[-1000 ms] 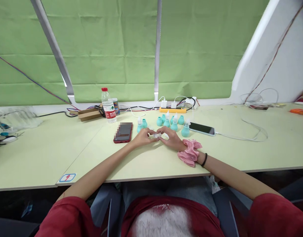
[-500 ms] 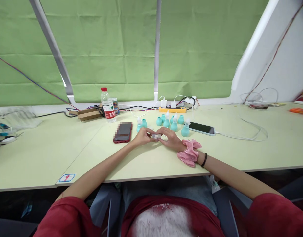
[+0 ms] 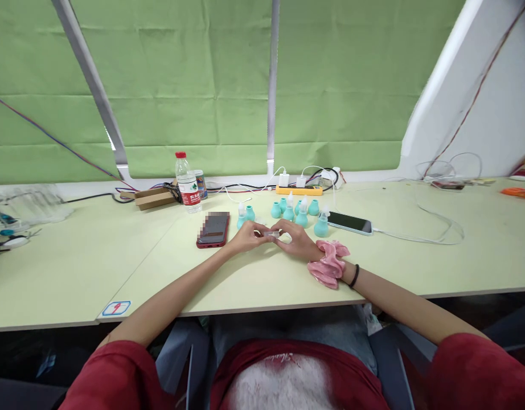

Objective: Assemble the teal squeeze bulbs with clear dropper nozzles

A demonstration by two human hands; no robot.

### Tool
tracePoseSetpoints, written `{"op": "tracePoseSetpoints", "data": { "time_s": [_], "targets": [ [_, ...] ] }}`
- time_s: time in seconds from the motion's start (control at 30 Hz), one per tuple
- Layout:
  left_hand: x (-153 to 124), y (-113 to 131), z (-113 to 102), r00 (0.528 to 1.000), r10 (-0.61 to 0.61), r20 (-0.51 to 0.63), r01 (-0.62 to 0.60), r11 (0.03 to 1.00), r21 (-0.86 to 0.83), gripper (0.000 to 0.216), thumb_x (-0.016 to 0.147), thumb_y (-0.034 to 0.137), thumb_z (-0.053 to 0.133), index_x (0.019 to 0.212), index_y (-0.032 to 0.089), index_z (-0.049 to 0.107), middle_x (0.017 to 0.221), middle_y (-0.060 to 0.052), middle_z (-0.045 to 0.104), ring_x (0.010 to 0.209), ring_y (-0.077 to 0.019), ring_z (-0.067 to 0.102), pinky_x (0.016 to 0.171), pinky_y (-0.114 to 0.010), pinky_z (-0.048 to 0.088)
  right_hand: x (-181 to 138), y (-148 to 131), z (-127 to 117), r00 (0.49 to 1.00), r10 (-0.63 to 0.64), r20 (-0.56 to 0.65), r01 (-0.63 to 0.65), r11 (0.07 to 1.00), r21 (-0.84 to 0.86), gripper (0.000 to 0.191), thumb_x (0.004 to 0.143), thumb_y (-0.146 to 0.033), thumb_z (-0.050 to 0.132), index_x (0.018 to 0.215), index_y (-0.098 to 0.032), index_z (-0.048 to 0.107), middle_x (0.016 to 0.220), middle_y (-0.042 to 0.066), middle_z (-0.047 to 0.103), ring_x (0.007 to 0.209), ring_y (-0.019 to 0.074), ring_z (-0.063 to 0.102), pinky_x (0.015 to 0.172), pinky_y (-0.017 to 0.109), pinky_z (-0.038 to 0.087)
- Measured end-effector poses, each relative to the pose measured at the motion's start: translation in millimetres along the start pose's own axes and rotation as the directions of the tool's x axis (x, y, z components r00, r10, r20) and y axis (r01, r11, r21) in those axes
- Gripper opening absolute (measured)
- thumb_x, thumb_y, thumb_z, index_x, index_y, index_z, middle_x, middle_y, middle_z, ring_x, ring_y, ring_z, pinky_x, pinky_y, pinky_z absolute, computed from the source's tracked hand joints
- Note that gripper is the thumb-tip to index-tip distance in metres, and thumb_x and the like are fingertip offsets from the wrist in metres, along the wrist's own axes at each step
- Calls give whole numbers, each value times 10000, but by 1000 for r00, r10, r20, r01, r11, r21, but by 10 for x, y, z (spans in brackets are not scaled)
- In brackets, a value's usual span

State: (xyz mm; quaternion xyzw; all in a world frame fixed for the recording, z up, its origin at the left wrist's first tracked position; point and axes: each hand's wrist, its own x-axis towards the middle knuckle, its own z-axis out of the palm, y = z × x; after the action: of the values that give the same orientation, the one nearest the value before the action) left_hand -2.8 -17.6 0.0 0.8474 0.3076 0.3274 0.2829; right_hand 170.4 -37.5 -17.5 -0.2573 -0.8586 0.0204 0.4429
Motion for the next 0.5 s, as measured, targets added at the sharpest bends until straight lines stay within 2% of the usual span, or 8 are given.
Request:
{"op": "tracePoseSetpoints", "data": {
  "time_s": [0.13,0.27,0.33,0.4,0.5],
  "targets": [
    [13,-26,-1,1000,-3,-30,5,999,54,364,678,410,537,802,90,656,652,-43,625,586,-117,510,508,-200,389,51,78,-85,999,17,43,-19,999,31,317,673,-168,511,984,-183,452,899,46,516,791,137,510,654,276,488],
    [11,-92,8,999,18,-31,-12,985,172,328,673,395,543,744,94,654,587,-26,600,534,-107,497,497,-207,379,224,263,-92,994,109,-2,-109,994,-8,313,668,-148,490,979,-172,454,915,54,508,777,134,511,628,264,493],
    [-2,-116,24,999,45,-5,-42,965,257,299,664,374,558,747,102,651,597,-32,601,536,-111,501,511,-216,382,388,367,-16,986,162,-32,-164,984,-75,286,674,-157,488,960,-169,474,916,59,514,731,132,513,609,275,487],
    [-15,-131,39,995,98,33,-103,923,371,275,660,347,569,776,111,648,634,-51,606,595,-137,522,562,-235,394,579,452,100,981,193,-4,-192,971,-140,285,672,-178,515,956,-164,494,932,67,515,719,138,515,632,300,480],
    [-17,-142,51,985,154,81,-173,833,525,270,664,311,571,852,127,635,723,-80,608,738,-186,536,663,-267,400,810,512,274,989,135,52,-126,981,-150,289,693,-213,548,974,-159,509,962,85,518,779,158,519,688,323,465]
  ]
}}
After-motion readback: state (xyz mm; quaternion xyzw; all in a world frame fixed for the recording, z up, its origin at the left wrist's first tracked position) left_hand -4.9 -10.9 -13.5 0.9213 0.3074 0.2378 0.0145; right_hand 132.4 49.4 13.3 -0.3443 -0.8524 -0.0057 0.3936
